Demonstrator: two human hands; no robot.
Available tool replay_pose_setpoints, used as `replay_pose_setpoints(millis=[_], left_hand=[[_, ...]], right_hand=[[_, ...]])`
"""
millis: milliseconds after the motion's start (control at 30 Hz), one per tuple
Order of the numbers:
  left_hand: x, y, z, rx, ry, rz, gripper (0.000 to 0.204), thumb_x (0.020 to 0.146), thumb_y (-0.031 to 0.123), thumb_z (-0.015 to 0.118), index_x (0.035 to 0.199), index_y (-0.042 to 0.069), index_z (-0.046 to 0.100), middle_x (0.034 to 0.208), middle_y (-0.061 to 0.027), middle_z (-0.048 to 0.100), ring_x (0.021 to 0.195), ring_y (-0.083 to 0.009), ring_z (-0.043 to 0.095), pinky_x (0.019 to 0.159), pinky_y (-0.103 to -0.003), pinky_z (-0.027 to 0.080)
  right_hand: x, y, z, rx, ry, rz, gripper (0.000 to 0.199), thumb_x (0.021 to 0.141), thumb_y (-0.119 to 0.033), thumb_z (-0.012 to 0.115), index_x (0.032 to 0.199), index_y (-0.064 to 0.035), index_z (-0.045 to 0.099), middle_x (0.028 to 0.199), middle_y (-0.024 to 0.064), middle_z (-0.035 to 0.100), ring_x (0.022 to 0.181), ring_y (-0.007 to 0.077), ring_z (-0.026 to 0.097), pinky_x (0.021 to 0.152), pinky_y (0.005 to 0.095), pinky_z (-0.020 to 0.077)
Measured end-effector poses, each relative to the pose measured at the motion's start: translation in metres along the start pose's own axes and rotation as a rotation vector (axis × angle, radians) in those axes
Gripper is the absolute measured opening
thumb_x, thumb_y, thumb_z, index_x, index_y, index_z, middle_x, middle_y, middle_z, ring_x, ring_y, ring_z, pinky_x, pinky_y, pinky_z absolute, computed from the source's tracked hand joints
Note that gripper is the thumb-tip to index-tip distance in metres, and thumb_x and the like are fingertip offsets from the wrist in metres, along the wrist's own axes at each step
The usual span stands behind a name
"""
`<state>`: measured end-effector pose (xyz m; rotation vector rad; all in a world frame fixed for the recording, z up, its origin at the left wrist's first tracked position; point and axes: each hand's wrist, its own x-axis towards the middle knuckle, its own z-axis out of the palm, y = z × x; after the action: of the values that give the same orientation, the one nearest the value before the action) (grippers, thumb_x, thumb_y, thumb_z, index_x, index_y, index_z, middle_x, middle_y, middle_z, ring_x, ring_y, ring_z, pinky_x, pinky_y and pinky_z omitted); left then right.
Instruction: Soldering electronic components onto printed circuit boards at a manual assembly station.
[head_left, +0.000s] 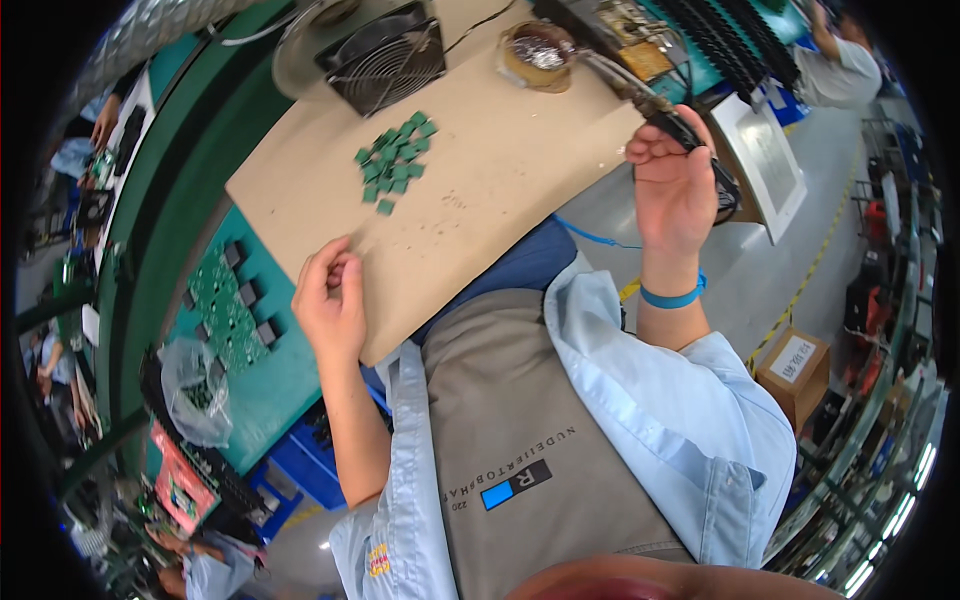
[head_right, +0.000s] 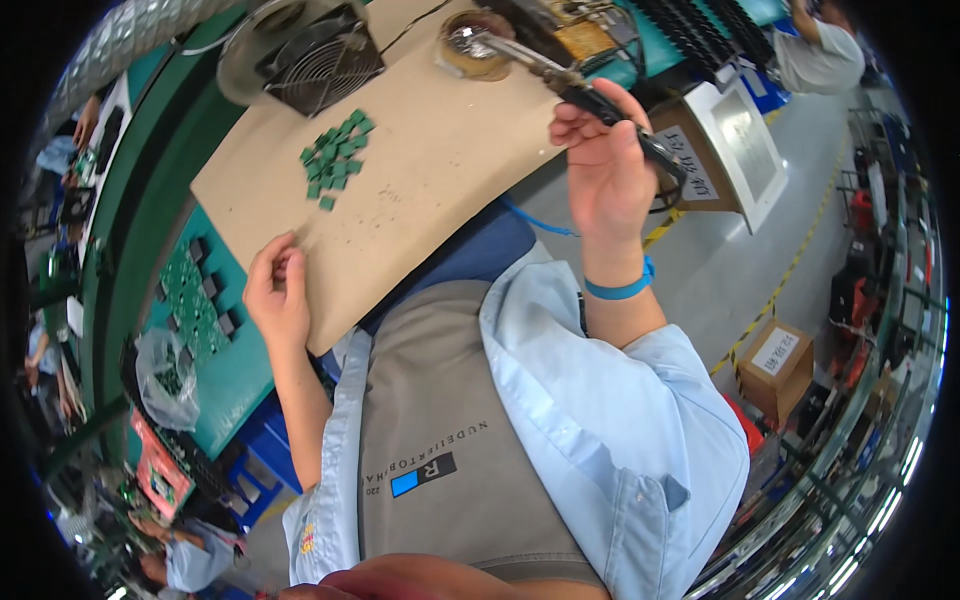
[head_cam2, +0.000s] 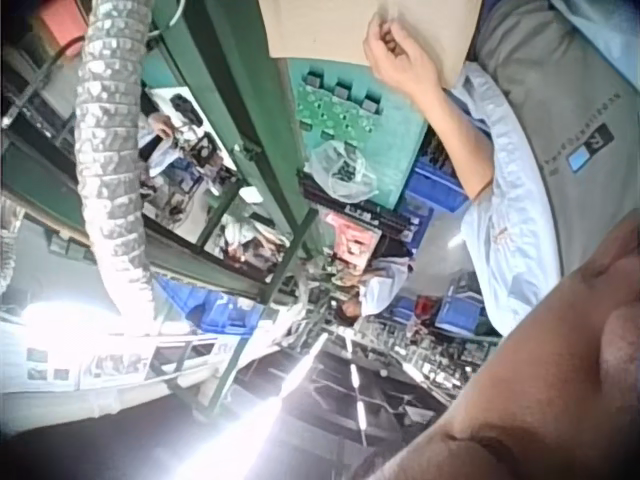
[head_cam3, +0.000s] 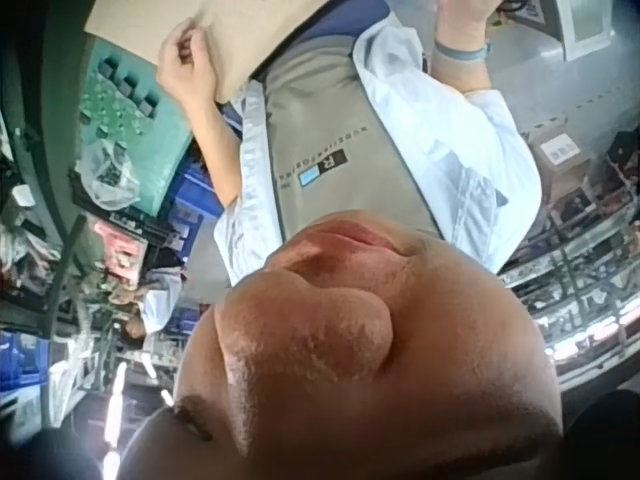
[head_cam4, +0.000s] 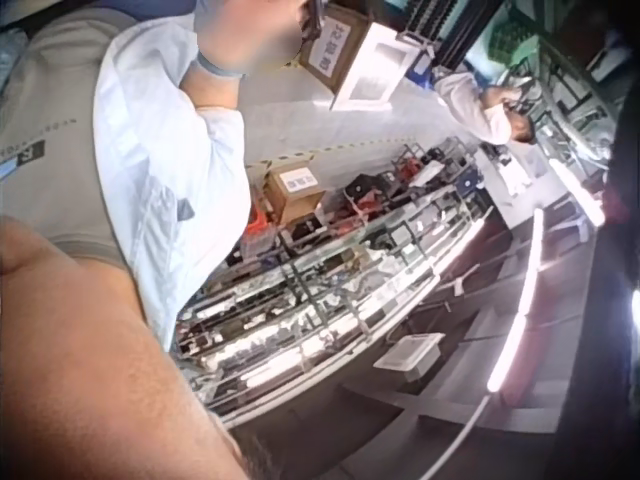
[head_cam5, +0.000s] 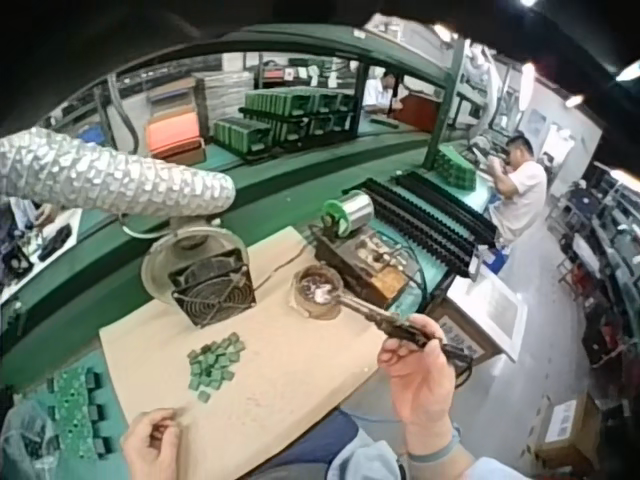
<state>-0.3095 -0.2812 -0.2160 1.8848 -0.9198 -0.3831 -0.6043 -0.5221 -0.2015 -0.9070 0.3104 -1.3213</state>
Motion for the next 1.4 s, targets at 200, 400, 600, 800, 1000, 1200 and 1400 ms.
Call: replay_pose_setpoints(millis=[200, 400, 600, 800, 1000, 1200, 1400], left_hand=[[0.003, 0.01, -0.001, 0.085, -0.048, -0.01, 0.025, 0.089, 0.002, 0.068, 0.114, 0.001, 0.072, 0.096, -0.0072, 0.068, 0.08, -0.0161, 0.06, 0.074, -0.027, 0.05], [0.023, 0.007, 0.022, 0.331, -0.07, 0.356, 0.035, 0.086, 0.009, 0.07, 0.122, 0.01, 0.072, 0.107, -0.0102, 0.069, 0.089, -0.0277, 0.065, 0.079, -0.036, 0.053], [0.033, 0.007, 0.043, 0.488, -0.003, 0.444, 0.026, 0.086, 0.014, 0.07, 0.112, 0.016, 0.071, 0.1, -0.0069, 0.058, 0.089, -0.0289, 0.06, 0.077, -0.039, 0.052], [0.021, -0.002, 0.042, 0.502, 0.085, 0.415, 0.021, 0.087, 0.017, 0.069, 0.108, 0.015, 0.064, 0.102, -0.0078, 0.056, 0.092, -0.0299, 0.06, 0.08, -0.04, 0.052], [0.02, -0.021, 0.049, 0.52, 0.15, 0.495, 0.019, 0.088, 0.02, 0.069, 0.105, 0.013, 0.063, 0.103, -0.0073, 0.056, 0.093, -0.0286, 0.059, 0.083, -0.039, 0.051], [0.013, -0.016, 0.04, 0.461, 0.163, 0.531, 0.018, 0.088, 0.022, 0.07, 0.103, 0.014, 0.064, 0.1, -0.0063, 0.056, 0.093, -0.0265, 0.058, 0.087, -0.037, 0.05], [0.005, -0.015, 0.03, 0.374, 0.094, 0.516, 0.018, 0.087, 0.024, 0.072, 0.1, 0.014, 0.065, 0.098, -0.0044, 0.058, 0.094, -0.0253, 0.057, 0.089, -0.036, 0.049]], right_hand=[[0.002, 0.014, 0.003, -0.155, -0.008, -0.024, 0.048, 0.105, -0.027, 0.057, 0.14, 0.0055, 0.053, 0.113, 0.0244, 0.07, 0.093, 0.026, 0.066, 0.084, 0.0329, 0.0526], [0.0, 0.017, -0.013, -0.274, 0.091, 0.041, 0.047, 0.105, -0.02, 0.054, 0.144, 0.0058, 0.05, 0.115, 0.0243, 0.07, 0.094, 0.0232, 0.07, 0.086, 0.0305, 0.0562], [0.004, 0.029, -0.035, -0.266, 0.05, 0.104, 0.049, 0.109, -0.023, 0.05, 0.15, 0.0036, 0.045, 0.126, 0.0235, 0.066, 0.105, 0.0233, 0.064, 0.098, 0.0317, 0.0497], [0.001, 0.029, -0.02, -0.265, 0.011, 0.139, 0.046, 0.109, -0.024, 0.05, 0.148, 0.0012, 0.049, 0.119, 0.0182, 0.067, 0.106, 0.0214, 0.062, 0.099, 0.0307, 0.0466], [0.018, 0.042, -0.043, -0.331, -0.05, 0.096, 0.04, 0.109, -0.018, 0.048, 0.143, 0.0009, 0.053, 0.091, 0.006, 0.06, 0.088, 0.0155, 0.055, 0.086, 0.0268, 0.0427], [0.019, 0.045, 0.011, -0.397, 0.012, 0.049, 0.038, 0.108, -0.015, 0.046, 0.141, 0.001, 0.055, 0.083, 0.0018, 0.05, 0.081, 0.0137, 0.047, 0.08, 0.0261, 0.0393], [0.018, 0.048, 0.021, -0.402, 0.007, 0.048, 0.038, 0.108, -0.015, 0.047, 0.141, 0.0009, 0.055, 0.084, 0.0026, 0.053, 0.082, 0.0137, 0.05, 0.082, 0.0252, 0.0404]])
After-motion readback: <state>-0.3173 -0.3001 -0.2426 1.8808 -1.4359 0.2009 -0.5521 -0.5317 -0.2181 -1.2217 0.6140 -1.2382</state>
